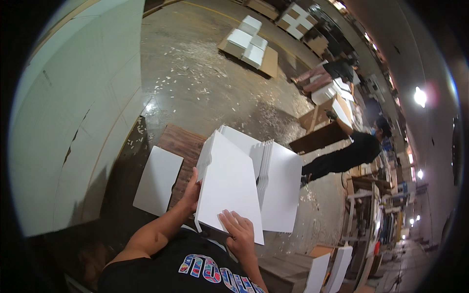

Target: The person repeatedly picks up white rectangular panels, places them on a sanding machine, and pushes them through to sand the edges. After each pass, the person stacks the finished panels on a nearby table.

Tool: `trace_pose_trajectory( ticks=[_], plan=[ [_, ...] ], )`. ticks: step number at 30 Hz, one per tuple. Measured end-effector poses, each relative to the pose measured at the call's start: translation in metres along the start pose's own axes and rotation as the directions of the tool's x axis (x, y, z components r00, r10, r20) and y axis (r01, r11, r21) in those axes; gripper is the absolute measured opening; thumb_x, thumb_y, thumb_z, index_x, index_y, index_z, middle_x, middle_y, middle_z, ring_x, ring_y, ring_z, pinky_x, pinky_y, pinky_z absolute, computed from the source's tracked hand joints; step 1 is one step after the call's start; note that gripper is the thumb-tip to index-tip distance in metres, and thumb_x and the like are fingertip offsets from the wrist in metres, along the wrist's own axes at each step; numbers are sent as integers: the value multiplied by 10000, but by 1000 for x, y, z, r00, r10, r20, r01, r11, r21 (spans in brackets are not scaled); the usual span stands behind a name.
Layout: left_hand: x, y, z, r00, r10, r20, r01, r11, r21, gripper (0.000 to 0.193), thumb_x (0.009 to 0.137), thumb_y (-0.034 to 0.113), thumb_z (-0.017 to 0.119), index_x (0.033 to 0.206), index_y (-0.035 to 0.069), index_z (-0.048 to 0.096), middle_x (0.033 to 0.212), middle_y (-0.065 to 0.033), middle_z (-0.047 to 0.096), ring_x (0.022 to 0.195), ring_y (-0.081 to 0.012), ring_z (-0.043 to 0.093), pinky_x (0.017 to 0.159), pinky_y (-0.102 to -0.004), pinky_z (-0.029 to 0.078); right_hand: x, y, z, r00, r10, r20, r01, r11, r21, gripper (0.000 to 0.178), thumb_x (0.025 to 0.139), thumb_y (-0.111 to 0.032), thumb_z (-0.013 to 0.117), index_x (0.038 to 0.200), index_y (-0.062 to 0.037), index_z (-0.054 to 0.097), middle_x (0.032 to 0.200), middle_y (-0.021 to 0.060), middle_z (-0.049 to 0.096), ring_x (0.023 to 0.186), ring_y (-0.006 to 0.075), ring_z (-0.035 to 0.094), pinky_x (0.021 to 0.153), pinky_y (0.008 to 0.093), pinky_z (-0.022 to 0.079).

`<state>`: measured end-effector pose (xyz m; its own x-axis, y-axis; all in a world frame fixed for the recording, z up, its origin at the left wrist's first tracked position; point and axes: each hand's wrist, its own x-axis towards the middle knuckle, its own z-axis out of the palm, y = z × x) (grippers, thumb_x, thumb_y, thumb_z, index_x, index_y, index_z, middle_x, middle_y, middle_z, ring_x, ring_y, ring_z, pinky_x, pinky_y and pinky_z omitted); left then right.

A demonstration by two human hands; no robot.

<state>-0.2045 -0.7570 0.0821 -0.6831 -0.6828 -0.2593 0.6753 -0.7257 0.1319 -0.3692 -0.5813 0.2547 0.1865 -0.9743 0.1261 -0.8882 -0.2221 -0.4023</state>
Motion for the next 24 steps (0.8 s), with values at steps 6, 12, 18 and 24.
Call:
trace_pose_trajectory(
  ticks=[6, 12, 18, 24],
  plan=[
    [-31, -54, 6, 994, 70, -89, -71, 997, -14, 827, 1116, 695, 534, 1536, -13, 604, 1393, -190, 751, 1261, -323, 733, 1132, -461, 573, -42, 85, 36, 996, -76, -41, 77, 996, 36, 891, 744, 91, 667, 1575, -230, 680, 1612, 58, 673, 1468, 358, 615, 1211, 583, 431],
    [-54, -104, -6, 917, 128, -377, -15, 957, 289, 624, 1174, 509, 514, 1520, 4, 633, 1286, -121, 801, 1131, -245, 777, 1035, -402, 617, -66, 147, 60, 989, -146, 16, 146, 989, 15, 807, 844, 35, 729, 1589, -267, 655, 1623, 55, 655, 1507, 356, 574, 1235, 665, 381],
    [-44, -134, -44, 866, 229, -444, -65, 933, 354, 457, 1170, 388, 574, 1404, 30, 736, 1249, -88, 813, 1066, -208, 784, 961, -363, 627, -80, 160, 87, 986, -155, 67, 154, 988, 20, 865, 784, 51, 729, 1593, -240, 634, 1662, 66, 610, 1543, 368, 523, 1253, 702, 315],
    [-29, -129, -66, 841, 229, -491, -23, 921, 390, 427, 1121, 356, 691, 1392, 29, 739, 1270, -82, 784, 1109, -196, 740, 972, -373, 586, -74, 165, 116, 975, -83, 206, 91, 995, -33, 960, 773, 33, 789, 1663, -233, 545, 1736, 65, 527, 1622, 370, 428, 1289, 737, 223]
  ],
)
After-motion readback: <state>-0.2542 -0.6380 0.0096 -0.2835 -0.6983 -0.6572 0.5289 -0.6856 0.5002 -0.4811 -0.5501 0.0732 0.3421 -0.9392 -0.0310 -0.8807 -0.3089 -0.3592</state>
